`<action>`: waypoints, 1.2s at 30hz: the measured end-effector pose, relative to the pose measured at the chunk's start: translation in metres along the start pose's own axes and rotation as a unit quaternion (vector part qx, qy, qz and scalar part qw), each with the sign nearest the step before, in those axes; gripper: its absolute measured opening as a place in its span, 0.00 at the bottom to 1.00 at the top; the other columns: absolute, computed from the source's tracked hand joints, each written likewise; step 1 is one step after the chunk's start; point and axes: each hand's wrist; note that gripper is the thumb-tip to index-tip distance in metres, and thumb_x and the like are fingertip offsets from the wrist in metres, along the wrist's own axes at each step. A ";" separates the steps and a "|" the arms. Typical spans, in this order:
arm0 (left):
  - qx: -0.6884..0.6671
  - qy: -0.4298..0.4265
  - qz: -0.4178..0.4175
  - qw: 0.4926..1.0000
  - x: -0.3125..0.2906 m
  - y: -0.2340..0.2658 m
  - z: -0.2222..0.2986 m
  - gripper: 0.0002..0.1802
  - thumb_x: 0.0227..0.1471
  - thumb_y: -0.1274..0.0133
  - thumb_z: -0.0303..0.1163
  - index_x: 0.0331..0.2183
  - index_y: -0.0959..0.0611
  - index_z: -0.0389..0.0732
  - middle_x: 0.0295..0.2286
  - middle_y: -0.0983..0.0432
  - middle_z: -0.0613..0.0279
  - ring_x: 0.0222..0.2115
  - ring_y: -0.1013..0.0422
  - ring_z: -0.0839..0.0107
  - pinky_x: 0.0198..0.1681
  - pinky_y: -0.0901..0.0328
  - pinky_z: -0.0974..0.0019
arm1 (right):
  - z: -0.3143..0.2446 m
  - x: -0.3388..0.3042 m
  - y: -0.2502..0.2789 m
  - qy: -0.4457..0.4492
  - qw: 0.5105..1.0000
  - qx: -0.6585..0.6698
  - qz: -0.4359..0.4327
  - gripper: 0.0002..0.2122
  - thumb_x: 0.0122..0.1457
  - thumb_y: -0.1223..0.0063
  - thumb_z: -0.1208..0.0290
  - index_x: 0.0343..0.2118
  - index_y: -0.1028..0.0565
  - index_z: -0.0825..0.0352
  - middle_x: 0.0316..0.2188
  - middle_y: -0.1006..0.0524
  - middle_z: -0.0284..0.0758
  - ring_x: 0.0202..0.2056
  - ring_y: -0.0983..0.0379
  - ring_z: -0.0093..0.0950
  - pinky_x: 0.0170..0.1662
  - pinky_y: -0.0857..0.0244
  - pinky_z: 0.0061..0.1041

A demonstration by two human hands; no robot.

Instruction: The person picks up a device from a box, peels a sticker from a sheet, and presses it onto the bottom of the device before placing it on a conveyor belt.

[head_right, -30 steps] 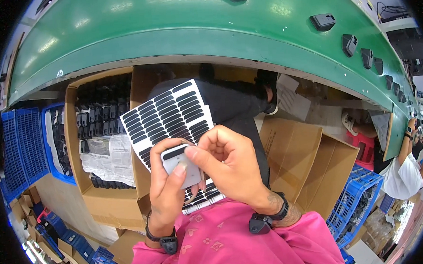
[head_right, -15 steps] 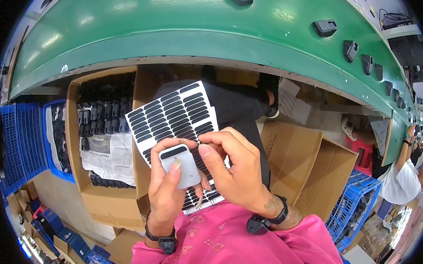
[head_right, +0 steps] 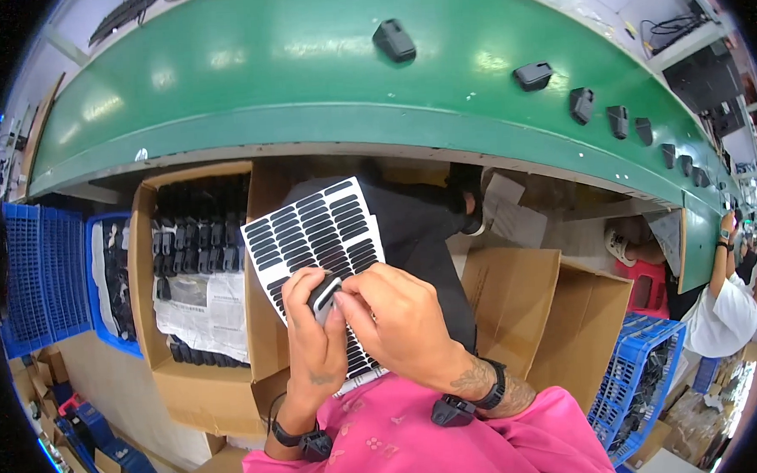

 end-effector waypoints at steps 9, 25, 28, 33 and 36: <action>-0.113 0.094 -0.003 0.989 -0.017 -0.007 0.013 0.19 0.59 0.58 0.30 0.50 0.37 0.33 0.42 0.35 0.49 0.32 0.29 0.66 0.34 0.33 0.68 | -0.027 -0.045 0.030 0.016 0.995 0.095 0.039 0.03 0.49 0.44 0.83 0.25 0.27 0.72 0.21 0.28 0.34 0.20 0.33 0.20 0.23 0.40 0.18; -0.440 0.151 -0.192 0.864 -0.008 -0.046 0.014 0.19 0.60 0.57 0.32 0.51 0.38 0.38 0.45 0.32 0.52 0.24 0.28 0.74 0.21 0.34 0.77 | 0.011 -0.054 0.046 -0.178 0.920 0.341 0.069 0.03 0.58 0.54 0.78 0.29 0.34 0.69 0.24 0.29 0.32 0.22 0.34 0.15 0.26 0.39 0.14; -0.482 0.221 -0.153 0.834 0.007 -0.048 0.010 0.18 0.58 0.55 0.31 0.49 0.36 0.38 0.34 0.28 0.57 0.22 0.28 0.75 0.20 0.36 0.78 | 0.028 -0.038 0.047 -0.193 0.911 0.359 0.066 0.03 0.58 0.53 0.78 0.29 0.34 0.69 0.25 0.30 0.33 0.23 0.35 0.15 0.27 0.39 0.14; -0.464 0.274 -0.147 0.829 0.023 -0.046 0.002 0.23 0.59 0.56 0.31 0.55 0.39 0.40 0.36 0.28 0.56 0.23 0.28 0.73 0.23 0.33 0.74 | 0.039 -0.014 0.045 -0.192 0.903 0.381 0.052 0.05 0.56 0.50 0.79 0.28 0.34 0.69 0.26 0.30 0.33 0.24 0.36 0.15 0.27 0.40 0.14; -0.464 0.301 -0.180 0.813 0.034 -0.040 0.007 0.27 0.59 0.55 0.30 0.58 0.40 0.40 0.31 0.27 0.58 0.23 0.28 0.74 0.25 0.32 0.74 | 0.037 -0.002 0.045 -0.201 0.899 0.387 0.041 0.05 0.56 0.49 0.79 0.28 0.34 0.69 0.25 0.30 0.32 0.24 0.37 0.15 0.26 0.41 0.14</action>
Point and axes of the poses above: each hand's wrist, its own x-axis towards the middle knuckle, its own y-axis out of the back of the hand, z = x × y
